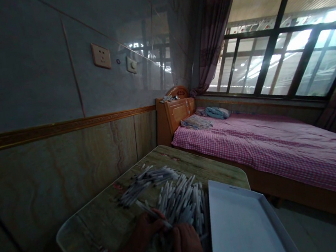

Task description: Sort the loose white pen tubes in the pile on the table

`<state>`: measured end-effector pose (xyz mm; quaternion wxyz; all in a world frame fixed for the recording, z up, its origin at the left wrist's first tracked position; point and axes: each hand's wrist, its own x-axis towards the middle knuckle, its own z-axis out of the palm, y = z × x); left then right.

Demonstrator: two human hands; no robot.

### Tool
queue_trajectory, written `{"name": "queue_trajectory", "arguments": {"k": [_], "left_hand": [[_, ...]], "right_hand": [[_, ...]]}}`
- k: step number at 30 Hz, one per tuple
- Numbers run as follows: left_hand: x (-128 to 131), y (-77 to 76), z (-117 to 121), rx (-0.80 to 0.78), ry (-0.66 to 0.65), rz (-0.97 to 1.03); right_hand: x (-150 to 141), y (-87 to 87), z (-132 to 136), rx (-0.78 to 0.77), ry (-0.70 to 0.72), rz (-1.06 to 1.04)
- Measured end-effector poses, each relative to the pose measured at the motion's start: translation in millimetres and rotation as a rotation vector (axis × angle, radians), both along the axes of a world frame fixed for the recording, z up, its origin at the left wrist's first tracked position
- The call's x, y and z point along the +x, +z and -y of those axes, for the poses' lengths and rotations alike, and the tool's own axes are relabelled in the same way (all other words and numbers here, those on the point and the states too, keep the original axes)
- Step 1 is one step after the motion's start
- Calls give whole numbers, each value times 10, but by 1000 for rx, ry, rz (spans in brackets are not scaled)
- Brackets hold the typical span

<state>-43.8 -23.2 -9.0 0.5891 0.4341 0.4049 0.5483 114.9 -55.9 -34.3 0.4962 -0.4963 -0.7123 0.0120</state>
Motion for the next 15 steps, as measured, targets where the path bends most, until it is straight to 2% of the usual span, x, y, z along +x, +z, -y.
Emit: {"name": "queue_trajectory", "arguments": {"k": [5,9,15], "left_hand": [[16,55,23,-37,21,3],[22,90,25,-35,30,5],[19,9,-15,-23,41,1]], "right_hand": [[-7,11,9,39,28,0],[3,28,2,12,29,0],[35,-51,-52,61,22,52]]}}
